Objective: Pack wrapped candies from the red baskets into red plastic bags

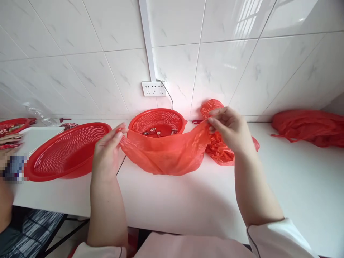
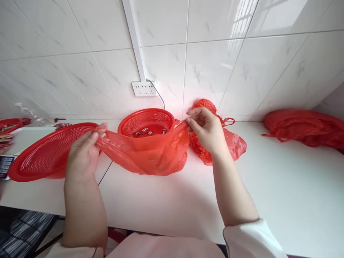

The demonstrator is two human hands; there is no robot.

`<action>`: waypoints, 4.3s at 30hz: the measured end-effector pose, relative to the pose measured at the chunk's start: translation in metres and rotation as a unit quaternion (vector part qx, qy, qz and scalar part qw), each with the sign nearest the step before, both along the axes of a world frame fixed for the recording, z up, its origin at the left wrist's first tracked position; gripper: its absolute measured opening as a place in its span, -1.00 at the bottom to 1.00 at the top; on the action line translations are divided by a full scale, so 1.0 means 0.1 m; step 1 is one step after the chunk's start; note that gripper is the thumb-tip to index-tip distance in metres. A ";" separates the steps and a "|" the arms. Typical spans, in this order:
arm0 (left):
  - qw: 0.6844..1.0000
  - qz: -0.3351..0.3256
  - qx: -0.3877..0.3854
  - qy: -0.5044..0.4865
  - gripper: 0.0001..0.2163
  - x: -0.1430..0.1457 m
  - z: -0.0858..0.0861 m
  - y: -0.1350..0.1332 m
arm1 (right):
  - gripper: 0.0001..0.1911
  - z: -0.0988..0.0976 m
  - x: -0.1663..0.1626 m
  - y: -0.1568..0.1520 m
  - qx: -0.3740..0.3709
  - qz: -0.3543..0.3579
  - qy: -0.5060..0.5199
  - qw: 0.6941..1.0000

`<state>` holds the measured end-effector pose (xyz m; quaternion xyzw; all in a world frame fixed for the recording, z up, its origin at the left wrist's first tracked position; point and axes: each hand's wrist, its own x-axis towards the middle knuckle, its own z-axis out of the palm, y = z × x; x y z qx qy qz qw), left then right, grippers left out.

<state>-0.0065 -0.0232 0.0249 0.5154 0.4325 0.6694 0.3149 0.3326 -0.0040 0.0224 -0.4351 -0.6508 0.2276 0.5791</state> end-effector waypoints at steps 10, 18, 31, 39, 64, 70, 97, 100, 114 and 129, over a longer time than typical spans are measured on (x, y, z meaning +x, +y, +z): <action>0.920 -0.327 -0.074 0.203 -0.51 0.73 0.30 0.15 | -0.78 0.35 -0.56 -0.10 0.136 0.147 -0.086 0.976; 0.915 -0.352 -0.172 0.095 -0.64 0.97 0.05 0.21 | -0.59 0.11 -0.65 -0.10 0.129 0.148 -0.137 0.971; 0.879 -0.381 -0.282 -0.059 -0.64 0.91 -0.16 0.34 | -0.96 -0.25 -0.47 -0.14 0.074 0.095 0.019 0.992; 0.888 -0.372 -0.260 0.079 -0.68 0.83 -0.16 0.30 | -0.89 -0.20 -0.38 -0.21 0.015 0.233 -0.184 0.955; 0.868 -0.036 0.223 0.441 -0.65 0.52 -0.21 0.45 | -0.73 -0.29 -0.32 -0.03 -0.083 -0.010 0.078 0.993; 0.869 -0.004 0.160 0.467 -0.69 0.34 -0.04 0.37 | -0.79 -0.39 0.15 -0.12 -0.062 -0.103 0.123 0.985; 0.791 -0.200 -0.219 0.535 -0.60 0.49 -0.06 0.45 | -0.83 -0.64 0.52 -0.77 -0.291 0.087 -0.399 0.865; 0.787 -0.186 -0.229 0.542 -0.59 0.45 -0.05 0.44 | -0.79 -0.61 1.12 -0.89 -0.365 0.012 -0.399 0.841; 0.789 -0.228 -0.205 0.533 -0.59 0.55 -0.08 0.39 | -0.73 -0.42 0.84 -0.58 -0.162 -0.088 -0.314 0.931; 0.787 -0.244 -0.191 0.533 -0.63 0.57 -0.10 0.34 | -0.70 -0.90 0.47 0.28 -0.168 -0.178 -0.276 0.930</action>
